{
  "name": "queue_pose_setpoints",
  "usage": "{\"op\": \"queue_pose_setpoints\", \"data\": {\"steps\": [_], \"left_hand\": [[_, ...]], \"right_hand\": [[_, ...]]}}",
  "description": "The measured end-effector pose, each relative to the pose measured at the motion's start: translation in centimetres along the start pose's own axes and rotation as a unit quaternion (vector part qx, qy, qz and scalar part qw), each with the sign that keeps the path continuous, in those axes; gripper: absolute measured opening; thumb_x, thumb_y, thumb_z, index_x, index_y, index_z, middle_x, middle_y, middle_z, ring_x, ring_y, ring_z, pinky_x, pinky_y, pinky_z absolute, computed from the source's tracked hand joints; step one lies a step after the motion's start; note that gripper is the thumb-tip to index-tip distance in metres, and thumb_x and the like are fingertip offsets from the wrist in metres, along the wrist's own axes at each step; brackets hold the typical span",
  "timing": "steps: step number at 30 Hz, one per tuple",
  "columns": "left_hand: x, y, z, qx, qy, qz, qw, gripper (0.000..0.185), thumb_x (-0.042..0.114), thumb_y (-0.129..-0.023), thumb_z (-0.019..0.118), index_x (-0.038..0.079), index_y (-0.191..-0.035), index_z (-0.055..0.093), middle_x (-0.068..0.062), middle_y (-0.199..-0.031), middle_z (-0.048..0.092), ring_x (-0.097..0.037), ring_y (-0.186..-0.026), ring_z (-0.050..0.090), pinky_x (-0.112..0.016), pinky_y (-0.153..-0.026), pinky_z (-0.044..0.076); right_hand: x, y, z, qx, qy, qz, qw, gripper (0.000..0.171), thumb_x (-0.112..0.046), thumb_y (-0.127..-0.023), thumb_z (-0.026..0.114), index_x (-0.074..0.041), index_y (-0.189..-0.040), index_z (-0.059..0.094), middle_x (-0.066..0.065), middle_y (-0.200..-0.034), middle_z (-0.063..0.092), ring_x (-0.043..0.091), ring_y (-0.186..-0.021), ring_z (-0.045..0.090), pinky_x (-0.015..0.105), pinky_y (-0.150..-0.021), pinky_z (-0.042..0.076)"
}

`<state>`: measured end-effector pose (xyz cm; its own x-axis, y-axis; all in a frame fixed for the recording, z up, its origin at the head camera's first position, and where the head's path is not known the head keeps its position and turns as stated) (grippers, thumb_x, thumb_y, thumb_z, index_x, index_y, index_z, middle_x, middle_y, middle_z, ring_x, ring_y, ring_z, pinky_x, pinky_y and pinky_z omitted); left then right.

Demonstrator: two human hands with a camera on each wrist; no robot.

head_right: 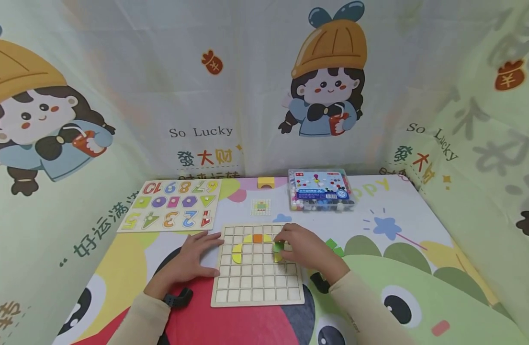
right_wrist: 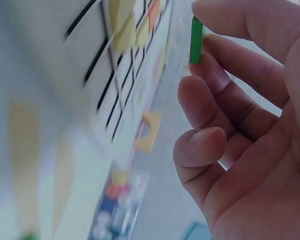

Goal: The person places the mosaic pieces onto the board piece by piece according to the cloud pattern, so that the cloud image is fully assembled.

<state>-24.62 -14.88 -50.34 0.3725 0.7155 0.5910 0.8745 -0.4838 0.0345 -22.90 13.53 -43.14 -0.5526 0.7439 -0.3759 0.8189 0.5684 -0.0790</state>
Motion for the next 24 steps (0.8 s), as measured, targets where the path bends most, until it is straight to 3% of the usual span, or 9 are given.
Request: {"op": "queue_pose_setpoints", "data": {"steps": [9,15,24], "left_hand": [[0.0,0.2,0.0,0.001,0.0,0.003,1.0,0.083,0.047,-0.079,0.087,0.02,-0.152,0.058,-0.005,-0.167,0.045,-0.042,-0.159,0.023,-0.074,-0.127,0.005],[0.0,0.3,0.0,0.005,-0.009,0.004,0.9999,0.084,0.046,-0.078,0.089,0.02,-0.151,0.059,-0.005,-0.166,0.046,-0.043,-0.158,0.025,-0.075,-0.126,0.007],[0.0,0.3,0.1,0.005,0.005,0.0,1.0,0.083,0.044,-0.077,0.088,0.019,-0.151,0.059,-0.006,-0.166,0.046,-0.043,-0.159,0.024,-0.075,-0.127,0.005]], "right_hand": [[-3.4,-4.7,3.2,-0.035,0.023,-0.031,0.999,0.023,-0.018,-0.096,0.079,-0.013,-0.119,0.079,0.0,-0.11,0.069,0.013,-0.1,0.065,0.034,-0.091,0.06],[-5.3,-6.1,4.0,-0.046,0.05,-0.042,0.997,0.021,-0.017,-0.096,0.078,-0.015,-0.117,0.079,0.001,-0.111,0.069,0.016,-0.103,0.064,0.037,-0.093,0.06],[-5.4,-6.9,5.3,-0.064,0.087,-0.015,0.994,0.021,-0.02,-0.097,0.078,-0.019,-0.117,0.079,-0.002,-0.111,0.068,0.013,-0.101,0.062,0.036,-0.092,0.061]]}}
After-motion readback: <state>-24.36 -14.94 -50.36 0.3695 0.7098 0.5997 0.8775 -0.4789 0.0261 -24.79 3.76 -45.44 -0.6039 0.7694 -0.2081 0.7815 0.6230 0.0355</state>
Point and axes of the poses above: each hand's wrist, its own y-axis away from the middle knuckle, its own z-axis out of the palm, x = y × z, the point moved 8 cm from there along -y, towards the middle knuckle
